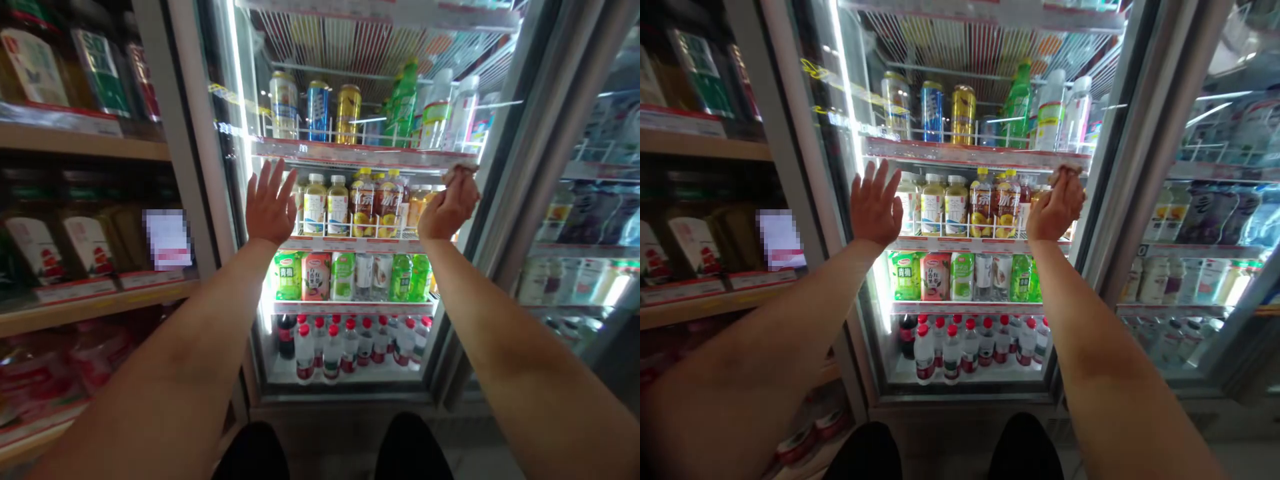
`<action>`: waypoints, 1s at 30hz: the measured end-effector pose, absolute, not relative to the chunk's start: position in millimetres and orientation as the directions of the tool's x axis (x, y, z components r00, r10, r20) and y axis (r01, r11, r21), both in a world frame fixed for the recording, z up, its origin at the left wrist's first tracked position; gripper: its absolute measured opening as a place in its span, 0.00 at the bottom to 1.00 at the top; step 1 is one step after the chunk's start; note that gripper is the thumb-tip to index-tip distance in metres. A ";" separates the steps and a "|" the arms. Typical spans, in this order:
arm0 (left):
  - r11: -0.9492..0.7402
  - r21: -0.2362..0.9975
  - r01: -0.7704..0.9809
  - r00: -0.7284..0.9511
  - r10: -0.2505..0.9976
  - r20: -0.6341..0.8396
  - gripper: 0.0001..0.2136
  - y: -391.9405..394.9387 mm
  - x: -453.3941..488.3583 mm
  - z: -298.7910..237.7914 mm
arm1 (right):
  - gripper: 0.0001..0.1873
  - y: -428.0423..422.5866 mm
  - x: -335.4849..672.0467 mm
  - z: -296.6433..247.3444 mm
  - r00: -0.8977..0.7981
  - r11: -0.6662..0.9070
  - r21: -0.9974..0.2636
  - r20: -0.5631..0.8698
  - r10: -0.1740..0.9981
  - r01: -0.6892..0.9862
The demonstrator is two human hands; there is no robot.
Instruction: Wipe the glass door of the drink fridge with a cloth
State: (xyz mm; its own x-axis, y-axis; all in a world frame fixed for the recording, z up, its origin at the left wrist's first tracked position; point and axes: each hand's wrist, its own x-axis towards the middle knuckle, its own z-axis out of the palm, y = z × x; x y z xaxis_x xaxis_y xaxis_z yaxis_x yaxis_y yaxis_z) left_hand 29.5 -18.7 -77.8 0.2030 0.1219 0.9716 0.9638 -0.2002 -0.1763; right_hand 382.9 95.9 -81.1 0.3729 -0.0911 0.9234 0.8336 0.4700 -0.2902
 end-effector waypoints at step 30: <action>-0.143 -0.216 0.966 0.227 0.067 0.972 0.27 -19.2 29.6 -78.7 | 0.28 79.3 389.6 -79.6 -0.126 0.473 0.135 0.991 -0.051 0.870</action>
State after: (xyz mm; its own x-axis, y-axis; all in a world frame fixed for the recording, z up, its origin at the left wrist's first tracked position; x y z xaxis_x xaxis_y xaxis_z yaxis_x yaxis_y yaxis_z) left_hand 29.6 -19.2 -78.7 0.2271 0.0666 0.9716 0.9658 -0.1434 -0.2159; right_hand 389.6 79.3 -79.6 -0.1260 -0.0512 0.9907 0.8705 0.4733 0.1351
